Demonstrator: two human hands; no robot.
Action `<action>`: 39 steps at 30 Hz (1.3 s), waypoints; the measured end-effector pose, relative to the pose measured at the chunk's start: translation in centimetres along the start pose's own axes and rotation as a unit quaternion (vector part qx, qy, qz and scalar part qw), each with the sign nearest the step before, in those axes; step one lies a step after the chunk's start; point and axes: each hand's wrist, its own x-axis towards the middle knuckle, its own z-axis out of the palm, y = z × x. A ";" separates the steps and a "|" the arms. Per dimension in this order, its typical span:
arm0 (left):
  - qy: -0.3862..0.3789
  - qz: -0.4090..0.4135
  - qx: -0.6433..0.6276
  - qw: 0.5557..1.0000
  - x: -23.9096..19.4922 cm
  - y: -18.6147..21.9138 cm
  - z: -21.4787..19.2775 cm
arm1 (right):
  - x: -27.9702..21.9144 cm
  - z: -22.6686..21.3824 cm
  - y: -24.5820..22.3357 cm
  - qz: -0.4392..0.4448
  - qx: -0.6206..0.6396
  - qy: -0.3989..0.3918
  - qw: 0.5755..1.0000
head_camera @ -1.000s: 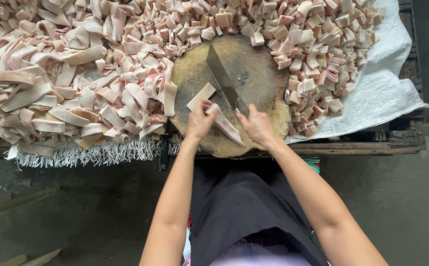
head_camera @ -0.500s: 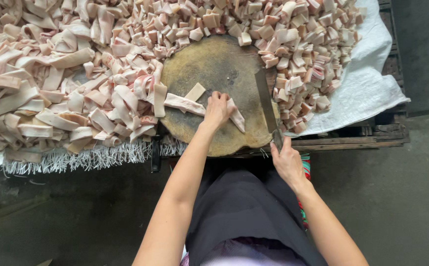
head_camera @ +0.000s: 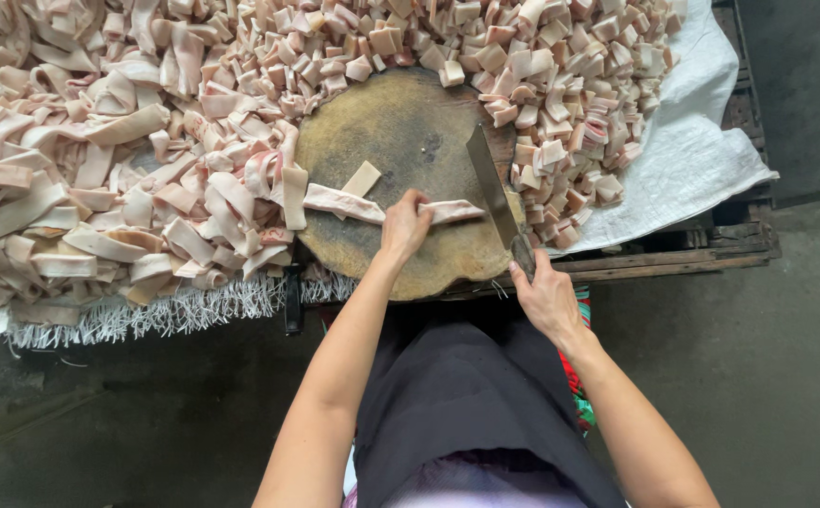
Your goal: The person is using a cleaver to chop pieces of raw pork fat and skin into small cubes on a wooden cutting board. They also sharpen the cleaver using a sharpening rod.
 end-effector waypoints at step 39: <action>0.034 0.011 -0.045 0.998 -1.2 -3.1 1.7 | 2.3 1.8 -4.8 0.034 0.065 -0.093 0.993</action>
